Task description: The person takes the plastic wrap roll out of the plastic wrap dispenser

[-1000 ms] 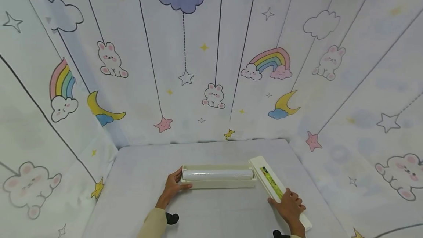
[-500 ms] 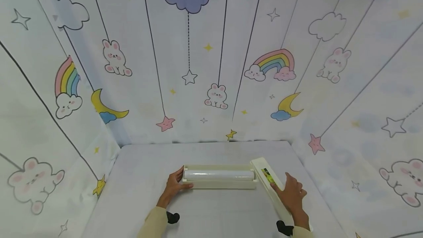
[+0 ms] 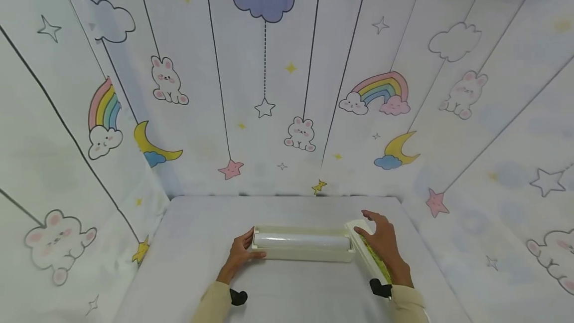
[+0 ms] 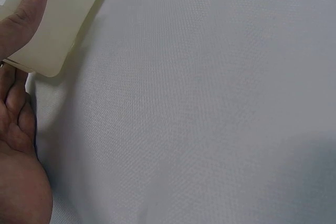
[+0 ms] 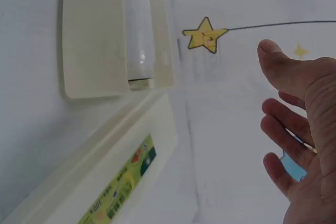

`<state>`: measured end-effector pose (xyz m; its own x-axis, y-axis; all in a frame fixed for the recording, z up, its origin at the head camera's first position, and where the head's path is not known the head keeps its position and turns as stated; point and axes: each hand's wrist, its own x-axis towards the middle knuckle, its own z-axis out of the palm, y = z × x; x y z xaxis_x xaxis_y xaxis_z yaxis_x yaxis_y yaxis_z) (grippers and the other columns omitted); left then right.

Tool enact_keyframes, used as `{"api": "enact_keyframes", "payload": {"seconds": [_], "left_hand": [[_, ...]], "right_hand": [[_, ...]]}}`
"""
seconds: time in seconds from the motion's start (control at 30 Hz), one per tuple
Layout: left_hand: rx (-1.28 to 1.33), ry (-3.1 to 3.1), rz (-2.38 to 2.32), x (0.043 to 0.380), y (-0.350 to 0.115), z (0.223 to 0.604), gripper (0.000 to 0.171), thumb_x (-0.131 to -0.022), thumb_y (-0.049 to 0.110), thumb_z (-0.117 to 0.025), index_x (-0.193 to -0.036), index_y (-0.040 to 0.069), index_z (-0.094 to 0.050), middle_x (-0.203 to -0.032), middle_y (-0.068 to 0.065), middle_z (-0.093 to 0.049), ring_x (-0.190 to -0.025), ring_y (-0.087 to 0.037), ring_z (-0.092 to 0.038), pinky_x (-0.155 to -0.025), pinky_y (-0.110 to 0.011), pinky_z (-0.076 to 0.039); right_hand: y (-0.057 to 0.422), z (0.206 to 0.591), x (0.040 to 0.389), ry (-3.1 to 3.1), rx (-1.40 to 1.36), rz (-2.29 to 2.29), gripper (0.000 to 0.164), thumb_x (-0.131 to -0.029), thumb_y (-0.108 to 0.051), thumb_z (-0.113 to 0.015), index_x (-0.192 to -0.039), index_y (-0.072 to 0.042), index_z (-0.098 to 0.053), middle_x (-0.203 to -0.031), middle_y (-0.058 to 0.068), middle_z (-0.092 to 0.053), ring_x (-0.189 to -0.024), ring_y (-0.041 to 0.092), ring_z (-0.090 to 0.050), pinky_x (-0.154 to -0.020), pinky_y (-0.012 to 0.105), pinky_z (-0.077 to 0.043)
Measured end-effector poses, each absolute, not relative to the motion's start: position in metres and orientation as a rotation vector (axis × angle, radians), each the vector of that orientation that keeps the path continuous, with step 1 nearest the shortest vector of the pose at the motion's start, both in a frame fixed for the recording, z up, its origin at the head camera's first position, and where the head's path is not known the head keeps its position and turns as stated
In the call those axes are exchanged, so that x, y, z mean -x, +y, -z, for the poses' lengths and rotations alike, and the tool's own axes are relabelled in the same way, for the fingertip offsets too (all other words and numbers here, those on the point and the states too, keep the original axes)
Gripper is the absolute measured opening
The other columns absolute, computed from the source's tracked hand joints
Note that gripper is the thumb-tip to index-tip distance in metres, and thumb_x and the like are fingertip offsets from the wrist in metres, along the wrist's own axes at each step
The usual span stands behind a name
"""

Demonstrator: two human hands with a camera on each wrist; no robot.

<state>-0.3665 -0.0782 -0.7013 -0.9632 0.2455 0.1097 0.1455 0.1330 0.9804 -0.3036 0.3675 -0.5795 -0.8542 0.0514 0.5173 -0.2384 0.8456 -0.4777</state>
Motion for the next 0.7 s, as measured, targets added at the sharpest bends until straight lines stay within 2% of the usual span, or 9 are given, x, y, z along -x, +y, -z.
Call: {"api": "enact_keyframes", "payload": {"seconds": [0.2,0.47,0.57,0.7], "left_hand": [[-0.411,2.291,-1.998,0.367,-0.078,0.704,0.099,-0.068,0.005,-0.093,-0.151,-0.003,-0.040,-0.154,-0.021,-0.045,-0.143,-0.040,-0.045,-0.120,-0.051,-0.036],[-0.501,2.336,-1.974,0.371,-0.081,0.709,0.100,-0.069,0.011,-0.093,-0.152,-0.004,-0.039,-0.153,-0.023,-0.046,-0.141,-0.041,-0.047,-0.118,-0.044,-0.042],[-0.528,2.370,-1.955,0.371,-0.081,0.711,0.100,-0.069,0.012,-0.093,-0.151,-0.006,-0.039,-0.152,-0.026,-0.047,-0.139,-0.040,-0.049,-0.117,-0.039,-0.045],[-0.479,2.349,-1.954,0.370,-0.081,0.710,0.101,-0.069,0.012,-0.093,-0.152,-0.004,-0.038,-0.153,-0.023,-0.046,-0.141,-0.037,-0.048,-0.118,-0.035,-0.044]], "right_hand": [[0.345,0.584,0.310,-2.639,-0.275,-0.824,0.057,-0.070,-0.011,-0.091,-0.123,-0.005,-0.070,-0.118,0.015,-0.073,-0.107,0.037,-0.066,-0.091,0.059,-0.055],[0.330,0.602,0.319,-2.889,-0.238,-0.794,0.053,-0.067,-0.012,-0.092,-0.116,-0.004,-0.074,-0.115,0.010,-0.073,-0.113,0.034,-0.065,-0.103,0.056,-0.052],[0.328,0.604,0.321,-2.934,-0.231,-0.796,0.051,-0.066,-0.011,-0.093,-0.113,-0.004,-0.075,-0.113,0.009,-0.072,-0.111,0.033,-0.065,-0.102,0.054,-0.053],[0.326,0.607,0.327,-2.983,-0.246,-0.779,0.050,-0.066,-0.013,-0.093,-0.112,-0.005,-0.074,-0.110,0.008,-0.071,-0.106,0.031,-0.064,-0.097,0.051,-0.055]]}}
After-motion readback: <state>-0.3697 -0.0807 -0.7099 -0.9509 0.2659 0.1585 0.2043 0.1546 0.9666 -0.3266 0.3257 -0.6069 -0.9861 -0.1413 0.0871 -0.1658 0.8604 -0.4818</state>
